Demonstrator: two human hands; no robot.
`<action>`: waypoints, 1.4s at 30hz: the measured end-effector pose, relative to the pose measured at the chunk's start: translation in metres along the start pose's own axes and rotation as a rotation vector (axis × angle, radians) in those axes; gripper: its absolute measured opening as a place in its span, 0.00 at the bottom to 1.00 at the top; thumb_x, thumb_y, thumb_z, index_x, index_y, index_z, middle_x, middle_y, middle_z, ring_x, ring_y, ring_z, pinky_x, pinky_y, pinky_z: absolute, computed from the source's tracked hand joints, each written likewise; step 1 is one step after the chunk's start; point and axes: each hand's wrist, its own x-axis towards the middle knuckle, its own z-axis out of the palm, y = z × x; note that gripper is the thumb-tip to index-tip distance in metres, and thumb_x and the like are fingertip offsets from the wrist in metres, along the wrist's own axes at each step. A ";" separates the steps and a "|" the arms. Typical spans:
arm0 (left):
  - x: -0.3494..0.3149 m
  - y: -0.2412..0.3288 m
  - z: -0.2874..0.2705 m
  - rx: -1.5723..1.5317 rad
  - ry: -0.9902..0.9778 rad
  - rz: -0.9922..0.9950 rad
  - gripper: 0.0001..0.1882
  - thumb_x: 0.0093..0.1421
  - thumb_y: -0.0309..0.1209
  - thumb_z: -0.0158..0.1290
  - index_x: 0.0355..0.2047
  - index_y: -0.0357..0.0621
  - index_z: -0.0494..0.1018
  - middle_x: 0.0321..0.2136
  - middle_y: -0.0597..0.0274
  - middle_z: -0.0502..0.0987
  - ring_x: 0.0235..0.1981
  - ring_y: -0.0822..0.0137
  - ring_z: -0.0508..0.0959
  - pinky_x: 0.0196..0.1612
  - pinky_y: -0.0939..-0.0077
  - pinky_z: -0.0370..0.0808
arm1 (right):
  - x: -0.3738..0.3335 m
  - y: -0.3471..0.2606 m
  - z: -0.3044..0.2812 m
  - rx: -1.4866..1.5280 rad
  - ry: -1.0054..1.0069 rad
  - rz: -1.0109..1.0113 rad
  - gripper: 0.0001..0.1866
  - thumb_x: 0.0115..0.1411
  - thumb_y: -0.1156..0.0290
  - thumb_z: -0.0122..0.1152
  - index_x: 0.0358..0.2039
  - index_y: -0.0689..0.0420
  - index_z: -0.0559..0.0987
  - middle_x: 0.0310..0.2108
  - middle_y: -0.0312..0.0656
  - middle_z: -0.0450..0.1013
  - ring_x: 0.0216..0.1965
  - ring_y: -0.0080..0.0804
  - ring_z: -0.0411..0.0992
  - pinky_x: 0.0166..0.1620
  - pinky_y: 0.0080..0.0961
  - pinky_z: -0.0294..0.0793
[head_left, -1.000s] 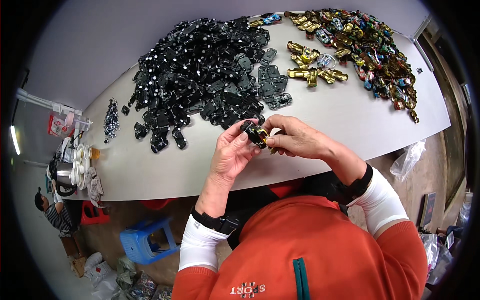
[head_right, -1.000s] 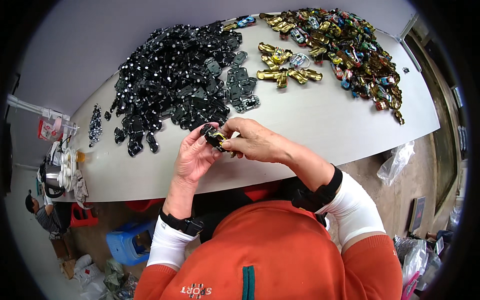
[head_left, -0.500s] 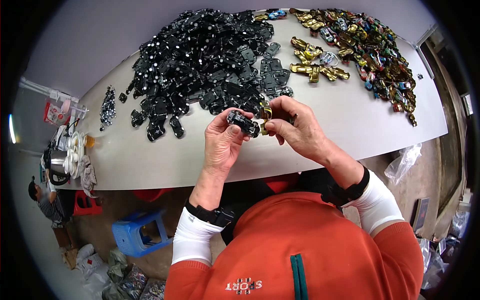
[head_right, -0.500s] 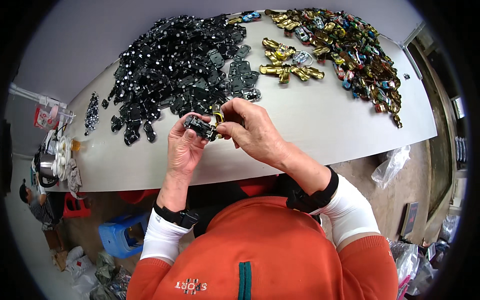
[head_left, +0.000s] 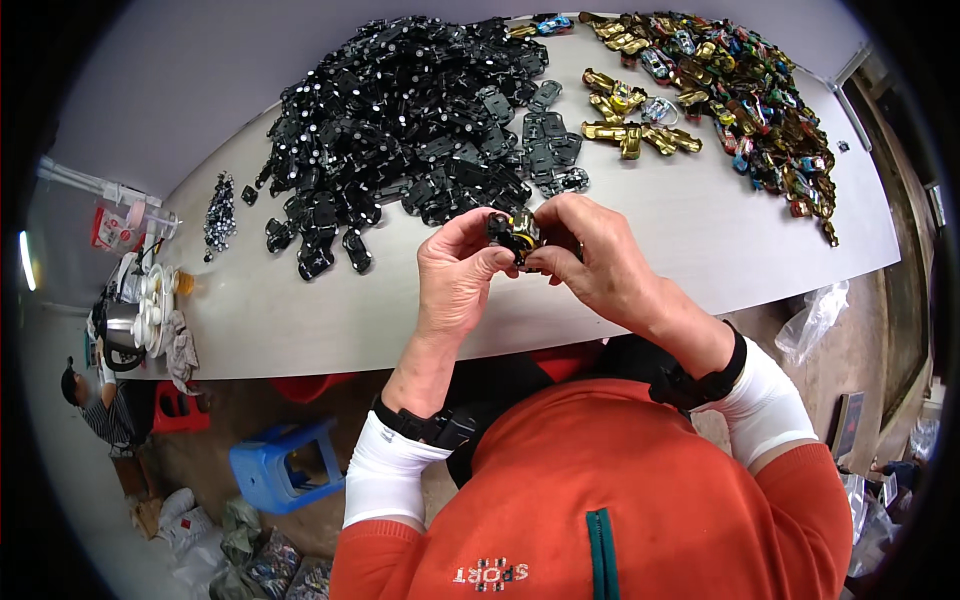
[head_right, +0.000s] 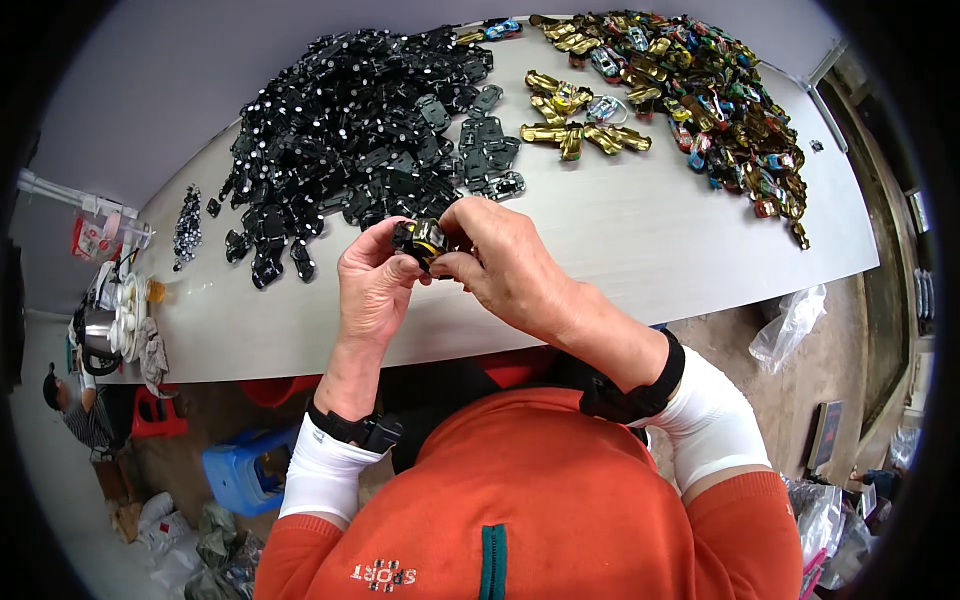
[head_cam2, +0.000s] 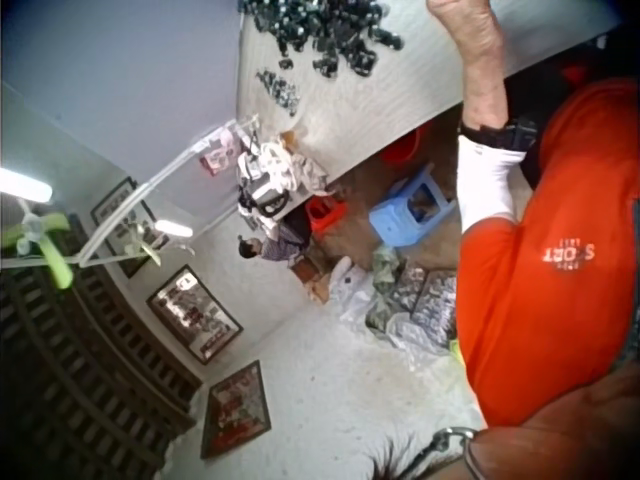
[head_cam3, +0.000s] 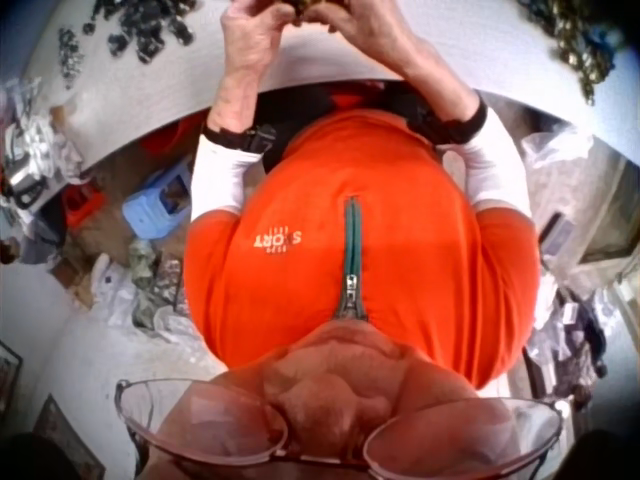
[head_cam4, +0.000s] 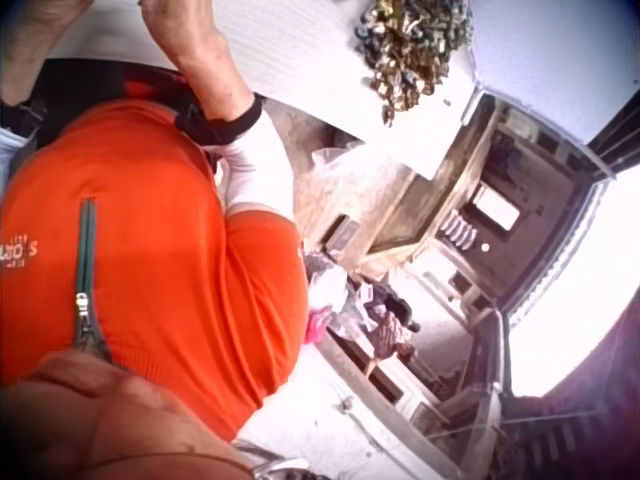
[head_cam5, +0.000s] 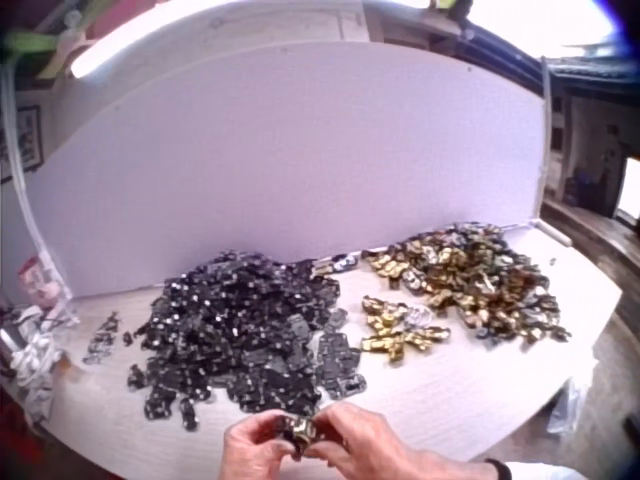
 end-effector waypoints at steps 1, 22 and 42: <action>0.001 0.002 0.002 0.004 -0.001 0.013 0.20 0.45 0.22 0.61 0.40 0.35 0.71 0.32 0.57 0.76 0.29 0.70 0.76 0.27 0.80 0.75 | 0.003 -0.003 0.001 0.028 0.016 -0.023 0.11 0.49 0.81 0.59 0.34 0.64 0.69 0.24 0.45 0.69 0.23 0.32 0.72 0.26 0.25 0.72; -0.009 0.037 0.031 0.218 -0.044 0.059 0.19 0.49 0.19 0.58 0.42 0.33 0.69 0.29 0.59 0.75 0.28 0.70 0.77 0.31 0.79 0.79 | 0.008 -0.027 -0.005 -0.196 -0.093 -0.302 0.22 0.47 0.85 0.55 0.46 0.61 0.68 0.25 0.46 0.68 0.26 0.40 0.70 0.28 0.31 0.71; -0.005 0.019 -0.001 -0.239 0.096 -0.062 0.08 0.56 0.23 0.51 0.37 0.41 0.68 0.31 0.52 0.75 0.21 0.66 0.74 0.21 0.79 0.74 | 0.000 0.013 -0.023 -0.105 -0.072 0.067 0.12 0.57 0.67 0.55 0.39 0.60 0.75 0.31 0.43 0.69 0.27 0.31 0.67 0.32 0.25 0.69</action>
